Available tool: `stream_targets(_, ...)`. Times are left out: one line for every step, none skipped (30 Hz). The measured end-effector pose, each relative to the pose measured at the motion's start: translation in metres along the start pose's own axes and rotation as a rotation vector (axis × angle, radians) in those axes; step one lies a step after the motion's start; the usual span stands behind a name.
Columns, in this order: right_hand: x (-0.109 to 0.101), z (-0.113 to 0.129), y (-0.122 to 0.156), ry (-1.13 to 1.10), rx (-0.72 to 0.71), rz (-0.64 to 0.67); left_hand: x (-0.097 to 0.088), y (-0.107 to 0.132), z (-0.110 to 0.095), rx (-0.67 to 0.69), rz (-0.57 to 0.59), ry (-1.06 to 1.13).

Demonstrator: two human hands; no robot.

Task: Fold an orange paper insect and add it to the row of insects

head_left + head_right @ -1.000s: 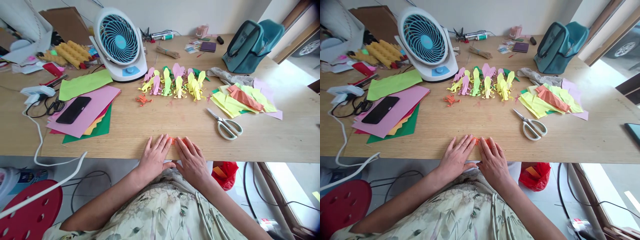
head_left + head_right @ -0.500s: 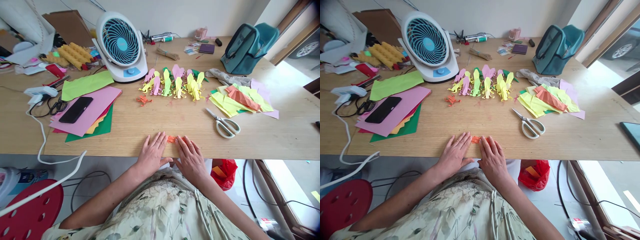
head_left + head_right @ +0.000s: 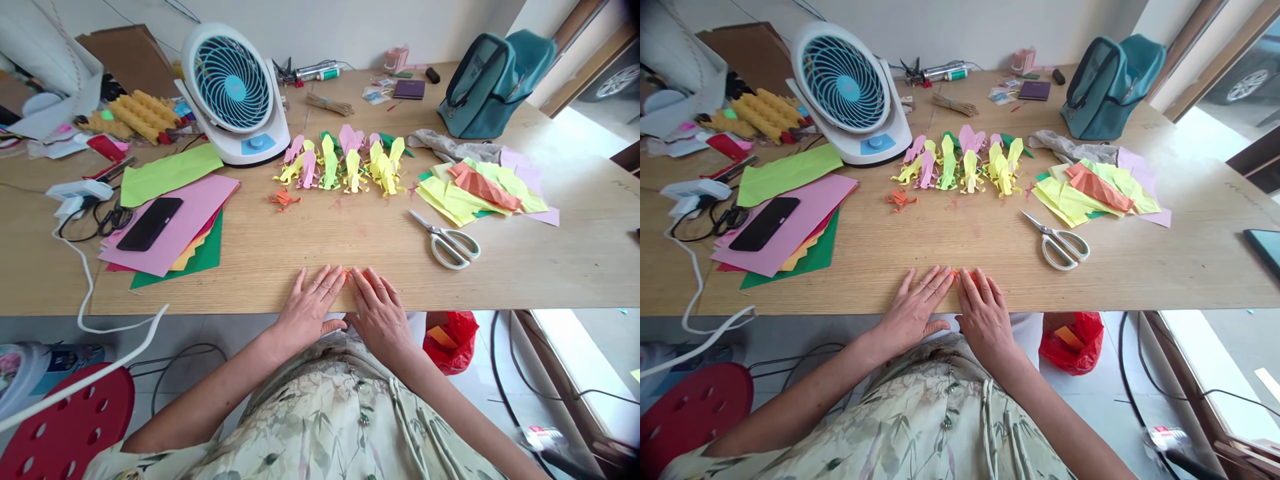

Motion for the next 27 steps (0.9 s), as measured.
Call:
stream_targets(0.000, 0.000, 0.000, 0.002, 0.002, 0.001, 0.001, 0.000, -0.001, 0.004, 0.005, 0.009)
stream_targets(0.000, 0.000, 0.000, 0.004, 0.003, 0.001, 0.001, -0.001, -0.002, -0.002, 0.011, 0.015)
stream_targets(0.000, 0.000, 0.001, 0.007, 0.002, 0.000, 0.001, -0.001, -0.002, -0.011, 0.017, 0.019)
stream_targets(-0.001, 0.001, 0.001, 0.009, 0.000, -0.002, 0.001, -0.002, -0.003, -0.017, 0.023, 0.022)
stream_targets(-0.001, 0.001, 0.001, 0.012, -0.001, -0.005, 0.000, -0.002, -0.003, -0.021, 0.027, 0.025)
stream_targets(-0.001, 0.001, 0.001, 0.015, -0.002, -0.006, -0.001, -0.002, -0.003, -0.023, 0.032, 0.029)
stream_targets(-0.001, 0.001, 0.001, 0.017, -0.002, -0.005, -0.002, -0.002, -0.003, -0.025, 0.038, 0.034)
stream_targets(-0.001, 0.002, 0.001, 0.018, 0.000, -0.003, -0.004, -0.002, -0.002, -0.025, 0.047, 0.040)
stream_targets(-0.001, 0.002, 0.002, 0.018, 0.005, -0.002, -0.005, -0.002, -0.001, -0.019, 0.058, 0.045)
stream_targets(-0.001, 0.002, 0.002, 0.016, 0.010, -0.003, -0.006, -0.002, 0.000, -0.007, 0.070, 0.050)
stream_targets(-0.001, 0.002, 0.002, 0.015, 0.013, -0.003, -0.006, -0.001, 0.002, 0.012, 0.081, 0.053)
stream_targets(-0.001, 0.003, 0.002, 0.014, 0.015, -0.004, -0.006, -0.001, 0.004, 0.034, 0.090, 0.052)
stream_targets(-0.001, 0.003, 0.003, 0.012, 0.014, -0.004, -0.006, 0.000, 0.006, 0.056, 0.095, 0.049)
stream_targets(-0.001, 0.003, 0.005, 0.011, 0.012, -0.003, -0.006, 0.000, 0.008, 0.073, 0.098, 0.047)
stream_targets(0.000, 0.003, 0.006, 0.009, 0.010, -0.003, -0.006, 0.000, 0.011, 0.087, 0.099, 0.048)
stream_targets(0.000, 0.003, 0.008, 0.007, 0.009, -0.006, -0.006, -0.001, 0.014, 0.102, 0.099, 0.054)
stream_targets(0.001, 0.003, 0.009, 0.003, 0.005, -0.009, -0.006, -0.002, 0.018, 0.121, 0.101, 0.064)
stream_targets(0.002, 0.003, 0.011, -0.002, 0.001, -0.016, -0.006, -0.004, 0.021, 0.142, 0.102, 0.079)
stream_targets(0.002, 0.003, 0.011, -0.006, -0.002, -0.021, -0.008, -0.005, 0.023, 0.169, 0.106, 0.097)
stream_targets(0.003, 0.003, 0.012, -0.011, -0.002, -0.023, -0.010, -0.007, 0.024, 0.191, 0.108, 0.114)
stream_targets(0.003, 0.004, 0.011, -0.016, 0.002, -0.024, -0.012, -0.010, 0.024, 0.204, 0.105, 0.126)
stream_targets(0.003, 0.004, 0.010, -0.021, 0.008, -0.021, -0.014, -0.012, 0.023, 0.209, 0.099, 0.133)
stream_targets(0.003, 0.003, 0.009, -0.026, 0.014, -0.017, -0.017, -0.014, 0.021, 0.203, 0.084, 0.137)
stream_targets(0.002, 0.003, 0.008, -0.033, 0.018, -0.014, -0.018, -0.016, 0.018, 0.192, 0.065, 0.139)
stream_targets(0.000, 0.002, 0.008, -0.043, 0.016, -0.010, -0.019, -0.018, 0.013, 0.209, 0.061, 0.148)
stream_targets(-0.001, 0.001, 0.008, -0.056, 0.006, -0.010, -0.018, -0.018, 0.007, 0.232, 0.066, 0.161)
stream_targets(-0.003, -0.001, 0.009, -0.071, -0.010, -0.014, -0.016, -0.018, 0.002, 0.242, 0.070, 0.169)
Point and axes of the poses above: each hand's wrist, its own y-axis away from the middle knuckle, its own x-axis out of the palm, z = x × y, the point moved 4 cm from there along -y, towards the middle knuckle, and after that the axes turned 9 degrees about -y, right-handed, at the moved point
